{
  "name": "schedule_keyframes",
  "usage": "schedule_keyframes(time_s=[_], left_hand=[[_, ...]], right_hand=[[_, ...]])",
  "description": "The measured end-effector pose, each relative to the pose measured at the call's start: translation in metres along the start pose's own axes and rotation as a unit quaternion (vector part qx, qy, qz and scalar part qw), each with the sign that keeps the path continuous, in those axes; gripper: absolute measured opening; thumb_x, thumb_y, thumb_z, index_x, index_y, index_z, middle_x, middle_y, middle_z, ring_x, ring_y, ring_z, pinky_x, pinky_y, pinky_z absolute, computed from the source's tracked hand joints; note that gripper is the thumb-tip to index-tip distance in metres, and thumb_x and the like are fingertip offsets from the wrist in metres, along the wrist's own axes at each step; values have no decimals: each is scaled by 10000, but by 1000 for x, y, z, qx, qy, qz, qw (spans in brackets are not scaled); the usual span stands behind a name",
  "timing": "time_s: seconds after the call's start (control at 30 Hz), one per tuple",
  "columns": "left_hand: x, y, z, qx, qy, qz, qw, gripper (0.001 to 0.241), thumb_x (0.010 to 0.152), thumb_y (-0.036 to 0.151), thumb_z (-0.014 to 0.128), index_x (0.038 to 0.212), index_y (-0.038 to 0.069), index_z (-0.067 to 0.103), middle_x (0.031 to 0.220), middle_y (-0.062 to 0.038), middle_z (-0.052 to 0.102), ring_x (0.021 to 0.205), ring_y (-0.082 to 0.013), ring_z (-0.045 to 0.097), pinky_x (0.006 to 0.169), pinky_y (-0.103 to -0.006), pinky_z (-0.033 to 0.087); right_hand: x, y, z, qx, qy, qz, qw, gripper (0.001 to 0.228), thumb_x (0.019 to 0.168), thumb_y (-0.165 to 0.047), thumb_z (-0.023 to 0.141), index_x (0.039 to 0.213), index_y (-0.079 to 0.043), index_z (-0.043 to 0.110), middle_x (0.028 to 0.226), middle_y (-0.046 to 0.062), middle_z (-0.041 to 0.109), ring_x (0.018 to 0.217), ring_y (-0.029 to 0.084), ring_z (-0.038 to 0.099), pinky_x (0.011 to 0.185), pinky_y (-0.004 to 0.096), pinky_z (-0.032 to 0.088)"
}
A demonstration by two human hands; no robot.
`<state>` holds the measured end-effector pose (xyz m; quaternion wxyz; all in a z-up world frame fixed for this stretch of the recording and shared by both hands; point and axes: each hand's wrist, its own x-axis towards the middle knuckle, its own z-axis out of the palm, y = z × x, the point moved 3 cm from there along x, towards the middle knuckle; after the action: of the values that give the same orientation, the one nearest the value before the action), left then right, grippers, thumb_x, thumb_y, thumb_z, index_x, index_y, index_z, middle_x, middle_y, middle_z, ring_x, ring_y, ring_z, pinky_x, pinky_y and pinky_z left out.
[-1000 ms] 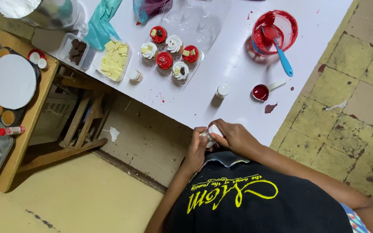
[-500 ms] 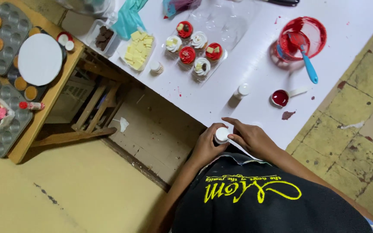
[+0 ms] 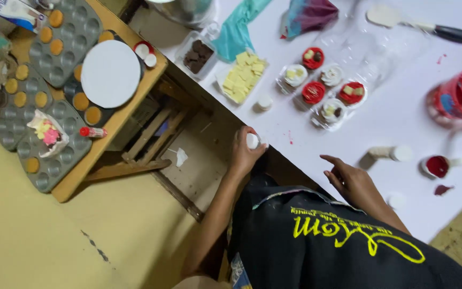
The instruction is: Decorating cupcakes with sprinkles and transferring baked muffins from baking trays to containers.
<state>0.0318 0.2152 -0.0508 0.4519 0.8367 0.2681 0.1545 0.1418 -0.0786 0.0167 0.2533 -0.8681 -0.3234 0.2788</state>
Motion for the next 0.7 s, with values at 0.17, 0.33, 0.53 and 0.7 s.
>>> schedule_keyframes(time_s=[0.17, 0.33, 0.53, 0.7], left_hand=[[44, -49, -40, 35, -56, -72, 995, 485, 765, 457, 814, 1097, 202, 569, 1045, -117, 634, 1064, -409, 665, 905, -522, 531], [79, -94, -59, 33, -67, -120, 990, 409, 729, 385, 801, 1018, 181, 596, 1061, -78, 574, 976, -329, 632, 831, -466, 478], [119, -157, -71, 50, -9, -87, 995, 540, 667, 109, 896, 1096, 207, 583, 1088, -93, 526, 944, -365, 631, 793, -464, 505], [130, -164, -46, 36, -19, 24, 999, 592, 660, 47, 880, 1170, 181, 612, 1096, -107, 496, 935, -350, 619, 802, -444, 519]], right_hand=[[65, -68, 24, -15, -1, 7, 1000, 436, 1004, -336, 597, 1430, -245, 604, 841, 72, 790, 805, 340, 753, 726, 493, 571], [98, -139, 20, -31, 0, -26, 999, 355, 996, -165, 627, 1343, -234, 659, 1086, 65, 789, 871, 239, 756, 765, 385, 517], [126, -136, 36, -37, -17, 10, 999, 373, 995, -213, 643, 1367, -237, 654, 1103, 88, 781, 939, 242, 754, 788, 378, 528], [139, -141, 38, -79, -25, 11, 997, 394, 987, -202, 664, 1375, -267, 662, 1011, 10, 776, 756, 202, 720, 735, 351, 518]])
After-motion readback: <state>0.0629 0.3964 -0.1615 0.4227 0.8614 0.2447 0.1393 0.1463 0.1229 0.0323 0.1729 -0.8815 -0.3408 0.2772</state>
